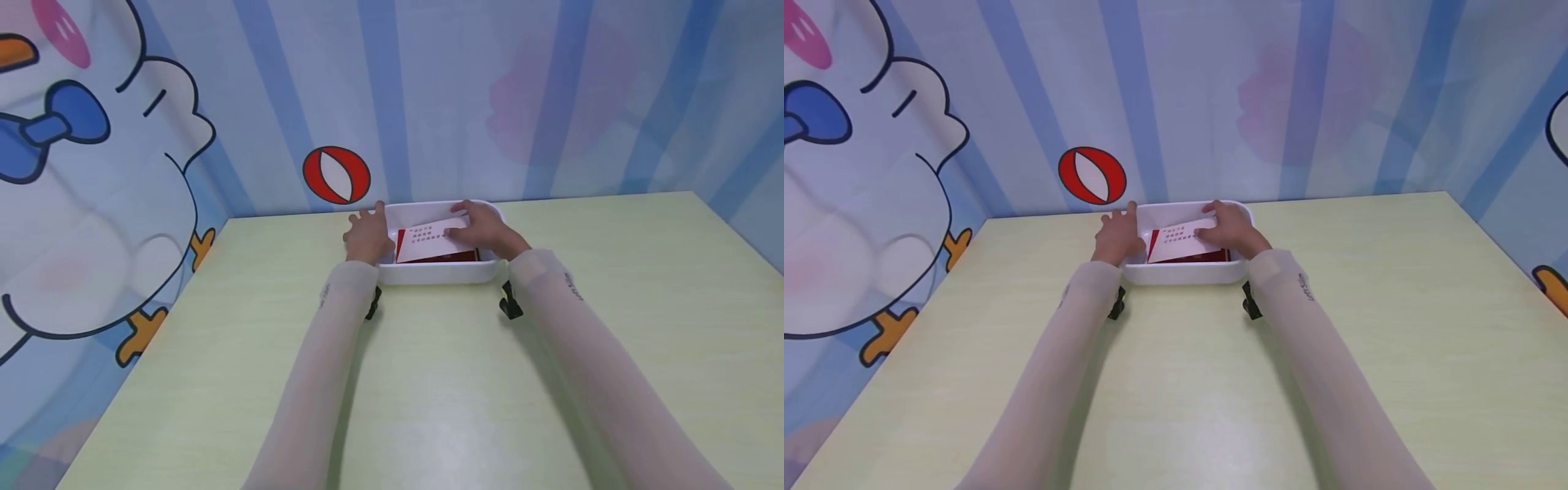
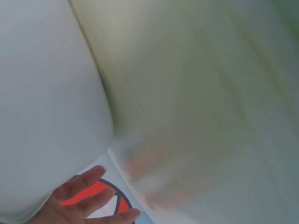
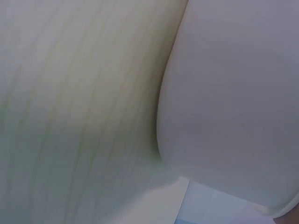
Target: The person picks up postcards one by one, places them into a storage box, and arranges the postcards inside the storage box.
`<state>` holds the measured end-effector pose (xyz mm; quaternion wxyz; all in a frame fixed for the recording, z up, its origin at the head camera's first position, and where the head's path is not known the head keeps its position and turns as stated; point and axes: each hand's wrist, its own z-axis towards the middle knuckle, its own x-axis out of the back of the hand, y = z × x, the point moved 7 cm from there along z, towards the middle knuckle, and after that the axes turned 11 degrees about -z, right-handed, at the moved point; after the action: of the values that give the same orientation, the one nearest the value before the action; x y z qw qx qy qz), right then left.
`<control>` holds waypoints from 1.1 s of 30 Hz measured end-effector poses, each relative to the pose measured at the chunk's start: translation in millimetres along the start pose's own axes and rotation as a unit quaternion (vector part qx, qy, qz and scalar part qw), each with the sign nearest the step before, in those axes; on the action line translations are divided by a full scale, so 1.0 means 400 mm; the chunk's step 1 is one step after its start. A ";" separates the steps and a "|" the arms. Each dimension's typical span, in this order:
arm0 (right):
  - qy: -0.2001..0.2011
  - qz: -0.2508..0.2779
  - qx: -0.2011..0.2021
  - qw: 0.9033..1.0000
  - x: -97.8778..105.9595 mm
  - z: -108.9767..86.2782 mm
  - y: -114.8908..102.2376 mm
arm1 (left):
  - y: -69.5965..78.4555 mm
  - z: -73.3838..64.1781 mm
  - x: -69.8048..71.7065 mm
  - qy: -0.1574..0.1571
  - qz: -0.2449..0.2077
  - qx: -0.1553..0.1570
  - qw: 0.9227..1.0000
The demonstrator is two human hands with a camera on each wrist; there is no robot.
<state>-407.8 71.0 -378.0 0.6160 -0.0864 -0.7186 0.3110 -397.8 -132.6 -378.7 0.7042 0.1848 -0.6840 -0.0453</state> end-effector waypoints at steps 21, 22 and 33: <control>0.008 -0.015 0.019 1.000 -0.002 0.003 0.003 | 0.008 0.008 0.000 0.002 -0.002 -0.014 1.000; 0.003 -0.016 0.014 1.000 -0.005 0.002 0.004 | 0.007 0.009 -0.004 0.001 -0.002 -0.013 1.000; -0.035 -0.028 -0.017 0.999 -0.029 -0.006 0.009 | 0.003 0.008 -0.015 0.002 0.004 -0.007 1.000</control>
<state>-404.0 68.7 -389.6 0.5974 -0.0656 -0.7471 0.2839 -401.5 -130.3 -384.0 0.7071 0.1775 -0.6829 -0.0469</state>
